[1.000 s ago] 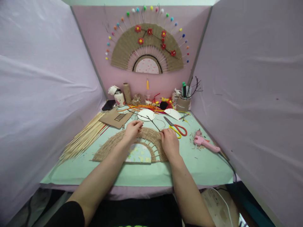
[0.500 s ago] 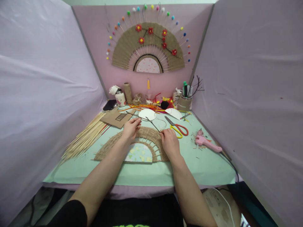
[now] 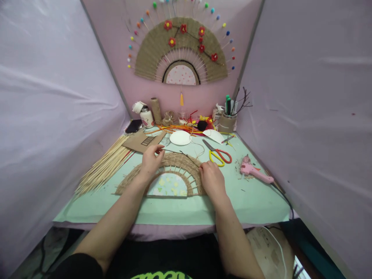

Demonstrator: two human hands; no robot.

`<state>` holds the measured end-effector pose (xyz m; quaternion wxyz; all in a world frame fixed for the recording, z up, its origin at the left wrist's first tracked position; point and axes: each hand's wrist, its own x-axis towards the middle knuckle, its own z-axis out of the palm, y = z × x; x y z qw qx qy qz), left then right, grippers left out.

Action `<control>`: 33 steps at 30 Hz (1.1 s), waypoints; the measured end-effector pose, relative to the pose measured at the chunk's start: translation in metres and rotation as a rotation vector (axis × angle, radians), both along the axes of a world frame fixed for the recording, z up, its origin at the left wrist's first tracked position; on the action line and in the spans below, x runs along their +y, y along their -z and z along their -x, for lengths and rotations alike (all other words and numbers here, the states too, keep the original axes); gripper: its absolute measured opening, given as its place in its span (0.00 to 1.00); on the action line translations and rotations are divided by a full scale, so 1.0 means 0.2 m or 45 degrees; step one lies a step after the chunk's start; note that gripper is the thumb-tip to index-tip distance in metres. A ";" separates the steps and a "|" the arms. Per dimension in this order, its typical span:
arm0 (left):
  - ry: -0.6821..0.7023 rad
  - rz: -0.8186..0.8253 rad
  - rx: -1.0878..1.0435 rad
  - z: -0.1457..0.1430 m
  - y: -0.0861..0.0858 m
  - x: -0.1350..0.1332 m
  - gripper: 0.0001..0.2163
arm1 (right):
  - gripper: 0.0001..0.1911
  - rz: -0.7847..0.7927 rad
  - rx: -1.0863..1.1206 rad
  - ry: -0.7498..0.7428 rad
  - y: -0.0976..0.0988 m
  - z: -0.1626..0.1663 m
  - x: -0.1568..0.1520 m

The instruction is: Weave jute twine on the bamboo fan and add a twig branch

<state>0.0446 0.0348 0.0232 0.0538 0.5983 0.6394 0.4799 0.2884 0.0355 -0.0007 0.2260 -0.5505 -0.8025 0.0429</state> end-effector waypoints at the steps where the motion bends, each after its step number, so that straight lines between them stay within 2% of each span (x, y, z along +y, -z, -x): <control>1: -0.001 0.026 0.104 0.01 0.02 -0.01 0.11 | 0.10 0.018 -0.030 -0.007 0.00 0.00 -0.01; 4: 0.008 0.205 0.347 0.02 0.06 -0.01 0.13 | 0.10 0.048 -0.103 -0.015 0.00 0.00 -0.01; 7: 0.038 0.327 0.440 0.02 0.08 -0.01 0.14 | 0.10 0.067 -0.147 -0.010 0.01 0.00 0.00; 19: 0.040 0.482 0.606 0.01 0.10 0.00 0.16 | 0.09 0.061 -0.067 0.027 0.03 -0.01 0.00; 23: 0.034 0.458 0.621 0.01 0.10 0.00 0.15 | 0.09 0.009 0.059 0.046 0.04 -0.04 0.00; 27: -0.004 0.381 0.548 0.02 0.11 0.02 0.15 | 0.11 -0.134 0.290 0.138 0.07 -0.09 0.01; 30: -0.082 0.299 0.438 0.07 0.11 0.03 0.15 | 0.11 -0.210 0.412 0.142 0.09 -0.10 0.01; 33: -0.204 0.220 0.344 0.13 0.10 0.04 0.16 | 0.11 -0.178 0.415 0.065 0.10 -0.08 0.00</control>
